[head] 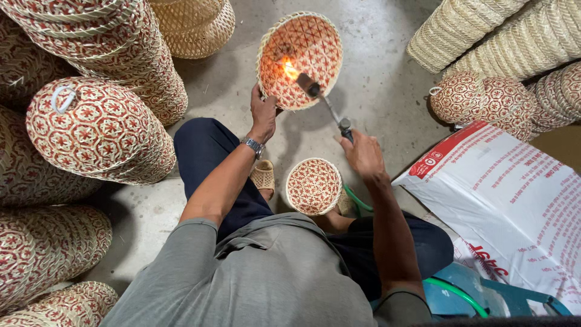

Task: The person sits on the floor and uses a handheld blowtorch to apply flame to the interior and exterior surfaces of small woven baskets. They rotate each basket to cover different areas, then place it on a stack before picking up the next one.

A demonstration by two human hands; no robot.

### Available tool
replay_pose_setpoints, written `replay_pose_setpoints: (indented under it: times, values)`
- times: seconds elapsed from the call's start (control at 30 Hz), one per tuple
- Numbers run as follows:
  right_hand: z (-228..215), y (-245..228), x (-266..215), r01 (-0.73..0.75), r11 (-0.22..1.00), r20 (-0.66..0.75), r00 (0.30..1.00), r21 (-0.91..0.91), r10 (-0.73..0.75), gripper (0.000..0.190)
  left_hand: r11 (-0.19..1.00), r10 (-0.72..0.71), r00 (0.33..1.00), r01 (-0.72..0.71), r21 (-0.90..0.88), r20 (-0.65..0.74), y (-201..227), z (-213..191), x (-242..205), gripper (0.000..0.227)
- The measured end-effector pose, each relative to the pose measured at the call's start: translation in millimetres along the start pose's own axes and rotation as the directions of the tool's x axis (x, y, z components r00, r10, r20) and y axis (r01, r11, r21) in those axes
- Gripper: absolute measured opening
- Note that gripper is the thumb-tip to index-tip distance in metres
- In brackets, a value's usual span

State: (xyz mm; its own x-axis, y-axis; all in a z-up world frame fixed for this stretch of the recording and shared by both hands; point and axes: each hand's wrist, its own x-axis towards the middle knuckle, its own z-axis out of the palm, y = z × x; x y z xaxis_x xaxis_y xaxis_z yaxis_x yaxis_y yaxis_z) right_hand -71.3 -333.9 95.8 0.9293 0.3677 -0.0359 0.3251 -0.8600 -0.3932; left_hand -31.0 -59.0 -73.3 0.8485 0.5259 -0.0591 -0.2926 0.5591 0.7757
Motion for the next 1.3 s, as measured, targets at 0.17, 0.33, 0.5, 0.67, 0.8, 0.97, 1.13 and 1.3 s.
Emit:
replay_pose_setpoints:
  times: [0.17, 0.33, 0.5, 0.67, 0.8, 0.97, 1.13, 1.3]
  values:
    - [-9.9, 1.1, -7.0, 0.044, 0.994, 0.014, 0.999, 0.103, -0.045, 0.038, 0.990, 0.097, 0.995, -0.100, -0.100, -0.035, -1.4, -0.8, 13.3, 0.067]
    - [-15.9, -1.7, -25.7, -0.022, 0.985, 0.022, 1.000, 0.169, 0.018, 0.035, 0.991, 0.071, 0.987, -0.086, -0.102, -0.141, 3.7, -4.0, 32.5, 0.073]
    - [-9.5, 15.3, -41.5, 0.364, 0.922, -0.145, 0.927, 0.132, -0.346, 0.032, 0.965, 0.108, 0.984, -0.138, -0.223, -0.142, 6.4, -1.6, 36.0, 0.074]
    - [-8.0, 21.0, -40.8, 0.071, 0.985, -0.052, 0.997, 0.157, -0.064, 0.032, 0.970, 0.068, 0.985, -0.102, -0.218, -0.159, 8.0, -2.6, 31.6, 0.072]
    - [-12.8, 29.6, -36.1, 0.187, 0.964, -0.049, 0.982, 0.188, -0.181, 0.032, 0.982, 0.044, 0.982, -0.076, -0.171, -0.183, 7.8, 1.0, 28.0, 0.074]
    - [-26.2, 37.1, -21.4, 0.038, 0.983, -0.021, 0.999, 0.179, -0.035, 0.030, 0.987, 0.122, 0.984, -0.134, -0.089, -0.129, 3.2, -10.0, 28.9, 0.071]
    - [-48.0, 23.6, -14.9, -0.089, 0.986, 0.003, 0.996, 0.144, 0.090, 0.030, 0.992, 0.119, 0.985, -0.123, -0.028, -0.121, 14.3, -5.9, 28.9, 0.069]
    - [-62.4, 13.1, -14.7, -0.124, 0.981, 0.043, 0.992, 0.146, 0.119, 0.036, 0.972, 0.204, 0.978, -0.198, 0.126, -0.034, 31.8, -6.0, 26.0, 0.065]
